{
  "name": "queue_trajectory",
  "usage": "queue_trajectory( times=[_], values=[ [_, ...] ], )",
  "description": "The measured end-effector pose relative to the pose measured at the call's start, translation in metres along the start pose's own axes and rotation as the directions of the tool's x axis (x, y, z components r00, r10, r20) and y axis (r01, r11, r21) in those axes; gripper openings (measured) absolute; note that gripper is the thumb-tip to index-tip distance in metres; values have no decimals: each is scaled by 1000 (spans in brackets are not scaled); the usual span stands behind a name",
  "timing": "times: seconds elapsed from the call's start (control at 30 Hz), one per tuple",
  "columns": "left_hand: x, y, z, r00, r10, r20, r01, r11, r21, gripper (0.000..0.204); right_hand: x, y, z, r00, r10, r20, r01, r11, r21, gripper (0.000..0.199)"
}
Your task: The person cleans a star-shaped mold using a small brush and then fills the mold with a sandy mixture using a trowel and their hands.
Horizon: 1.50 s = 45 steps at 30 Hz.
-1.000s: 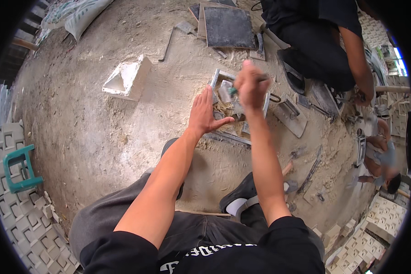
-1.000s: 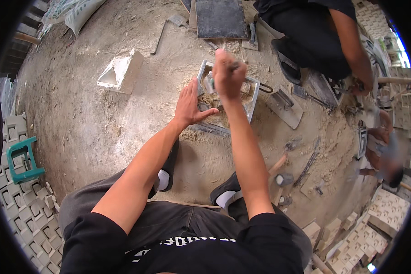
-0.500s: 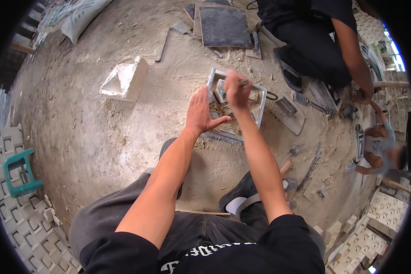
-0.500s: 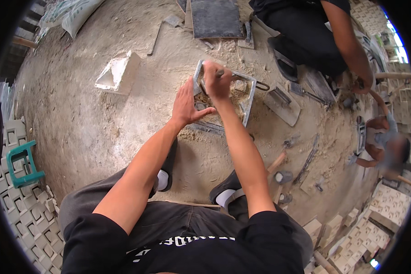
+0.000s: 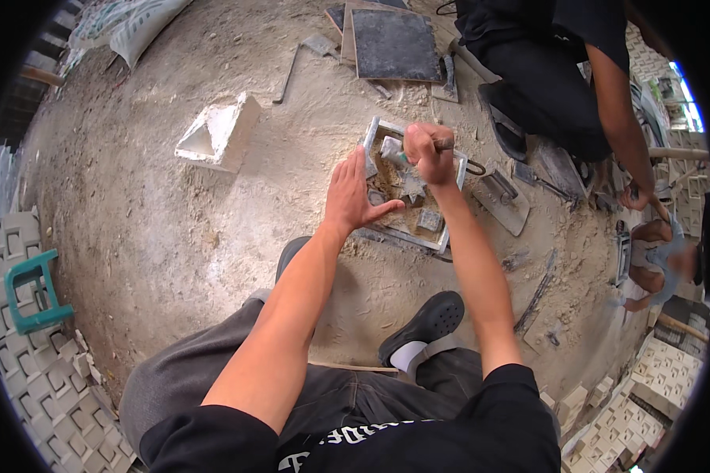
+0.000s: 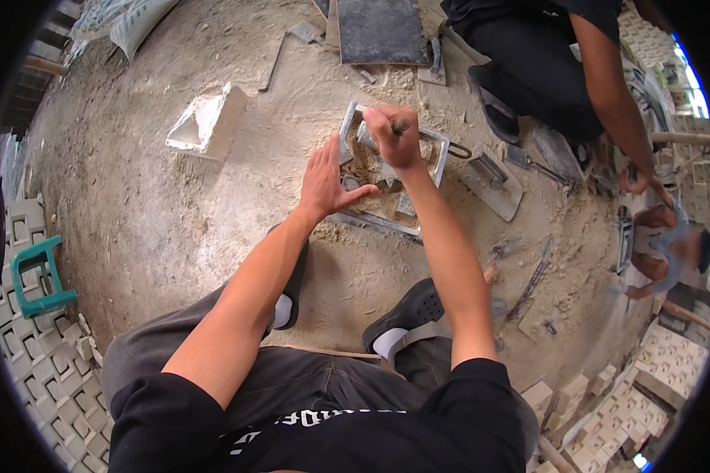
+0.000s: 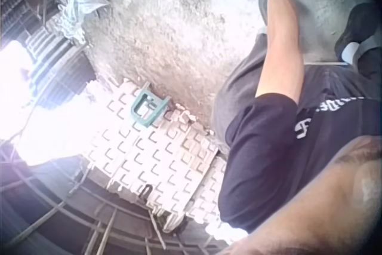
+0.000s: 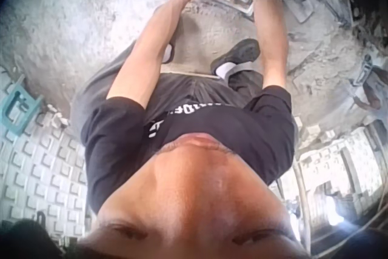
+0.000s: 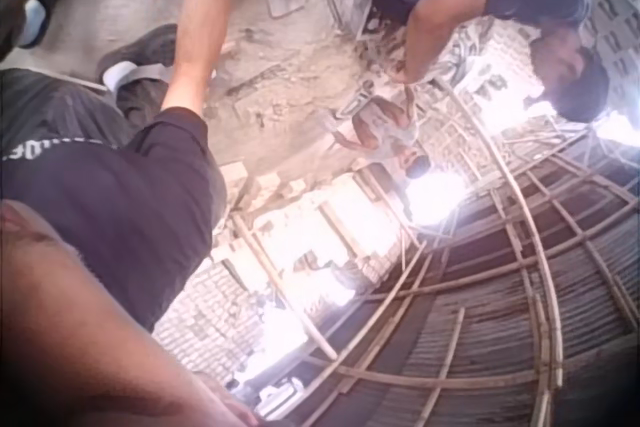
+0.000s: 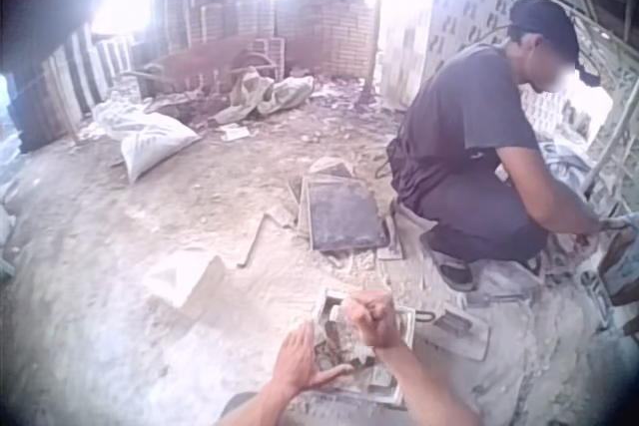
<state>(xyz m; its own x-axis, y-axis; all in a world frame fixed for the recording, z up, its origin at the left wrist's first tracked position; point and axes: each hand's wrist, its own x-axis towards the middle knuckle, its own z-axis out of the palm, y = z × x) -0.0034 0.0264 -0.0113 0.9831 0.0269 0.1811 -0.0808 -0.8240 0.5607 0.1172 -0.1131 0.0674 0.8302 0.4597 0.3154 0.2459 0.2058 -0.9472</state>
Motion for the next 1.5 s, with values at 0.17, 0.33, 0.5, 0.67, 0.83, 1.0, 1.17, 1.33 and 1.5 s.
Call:
queue_trajectory(
  times=[0.17, 0.33, 0.5, 0.67, 0.83, 1.0, 1.17, 1.33, 1.5],
  values=[
    [-3, -2, 2, 1000, 3, -17, -3, 1000, 22, 133, 2, -7, 1, 993, -3, -118, 29, 974, 223, 46],
    [-5, -7, -4, 1000, -15, -13, 16, 999, 38, 133, 14, -59, 13, 988, -125, -87, 140, 969, 201, 46],
    [1, 2, -1, 999, 11, -31, -11, 1000, 19, 132, -6, 7, 24, 975, -38, -220, 44, 999, 23, 44],
    [3, -2, -4, 999, 2, -33, -1, 1000, 30, 132, 3, -3, 22, 992, 1, -128, 10, 996, 92, 49],
    [-3, -4, -6, 1000, 17, -6, -17, 999, 41, 137, 8, -49, 37, 937, -39, -347, 123, 967, 223, 50],
    [2, 2, 1, 1000, 22, -5, -22, 999, 50, 138, -6, 15, 31, 877, 81, -473, -18, 990, 137, 48],
    [-6, -7, -2, 1000, -24, -17, 25, 998, 63, 139, 8, -37, 44, 849, 80, -523, -40, 995, 88, 48],
    [3, 3, 0, 999, 42, -26, -42, 999, 26, 135, -6, 3, 35, 875, -34, -482, 82, 994, 79, 46],
    [-9, -5, -2, 999, 29, -38, -27, 999, 41, 135, 12, -1, 35, 971, 101, -216, -66, 984, 163, 46]
  ],
)
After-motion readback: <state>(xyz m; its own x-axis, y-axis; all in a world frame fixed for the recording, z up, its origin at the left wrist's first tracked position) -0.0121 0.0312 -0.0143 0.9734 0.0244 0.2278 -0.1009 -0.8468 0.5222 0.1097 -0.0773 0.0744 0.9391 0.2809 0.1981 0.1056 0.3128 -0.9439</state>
